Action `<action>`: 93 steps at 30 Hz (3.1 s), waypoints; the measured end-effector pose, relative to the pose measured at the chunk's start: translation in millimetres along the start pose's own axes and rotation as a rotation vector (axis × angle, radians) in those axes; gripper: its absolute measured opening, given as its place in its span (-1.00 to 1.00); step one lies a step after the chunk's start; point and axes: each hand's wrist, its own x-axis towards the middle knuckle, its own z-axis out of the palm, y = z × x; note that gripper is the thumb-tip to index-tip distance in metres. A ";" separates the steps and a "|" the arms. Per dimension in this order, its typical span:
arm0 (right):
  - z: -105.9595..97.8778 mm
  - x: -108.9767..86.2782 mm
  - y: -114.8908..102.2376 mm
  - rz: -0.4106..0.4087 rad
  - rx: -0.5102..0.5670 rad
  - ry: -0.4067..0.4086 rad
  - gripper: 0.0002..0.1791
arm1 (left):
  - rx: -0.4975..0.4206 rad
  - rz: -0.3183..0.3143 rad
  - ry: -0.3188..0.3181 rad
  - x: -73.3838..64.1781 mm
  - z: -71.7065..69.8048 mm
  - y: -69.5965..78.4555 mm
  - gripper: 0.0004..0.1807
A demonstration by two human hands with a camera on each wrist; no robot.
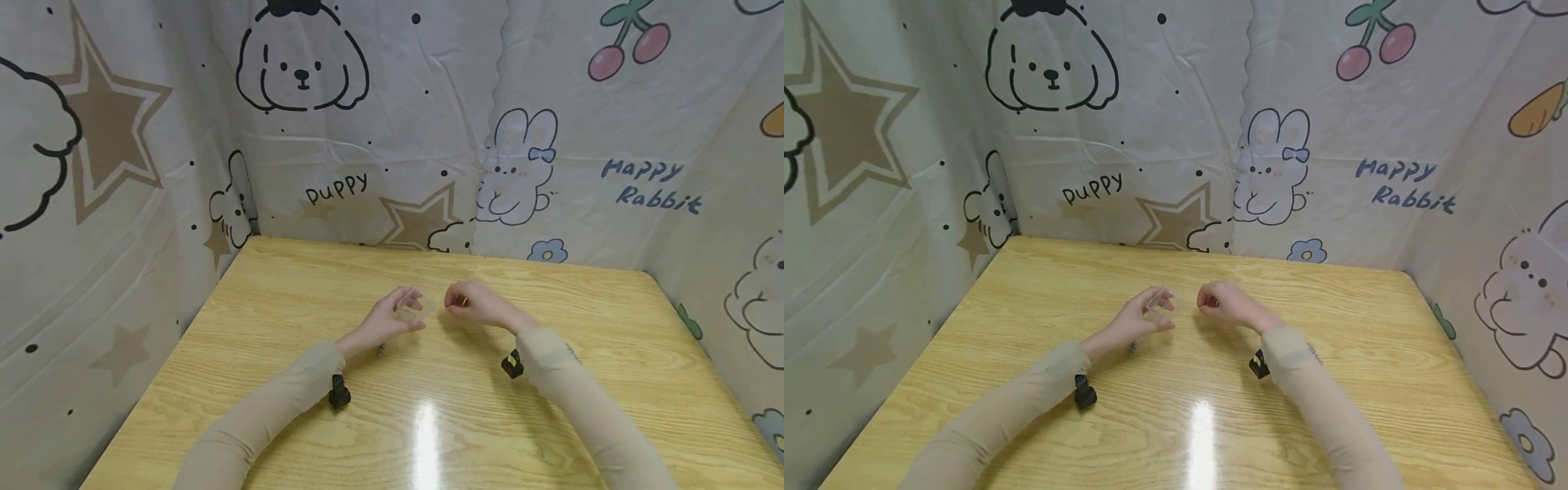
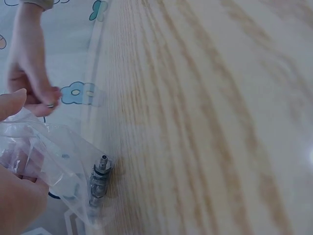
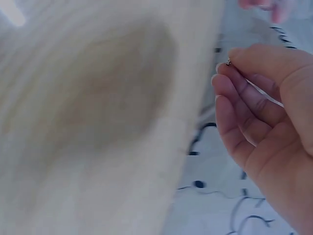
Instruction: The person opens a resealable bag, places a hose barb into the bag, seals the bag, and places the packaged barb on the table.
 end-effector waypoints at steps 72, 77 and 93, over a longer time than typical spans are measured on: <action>-5.5 -0.4 -63.5 0.075 0.096 0.180 -0.87 | 0.032 0.007 0.010 -3.1 0.7 3.8 -0.43; -8.2 0.3 -63.4 0.103 0.127 0.149 -0.89 | 0.014 0.007 0.003 -3.5 0.4 4.4 -0.41; -22.1 4.5 -58.1 0.122 0.143 0.185 -0.88 | -0.061 -0.006 -0.003 -3.1 -1.9 12.7 -0.33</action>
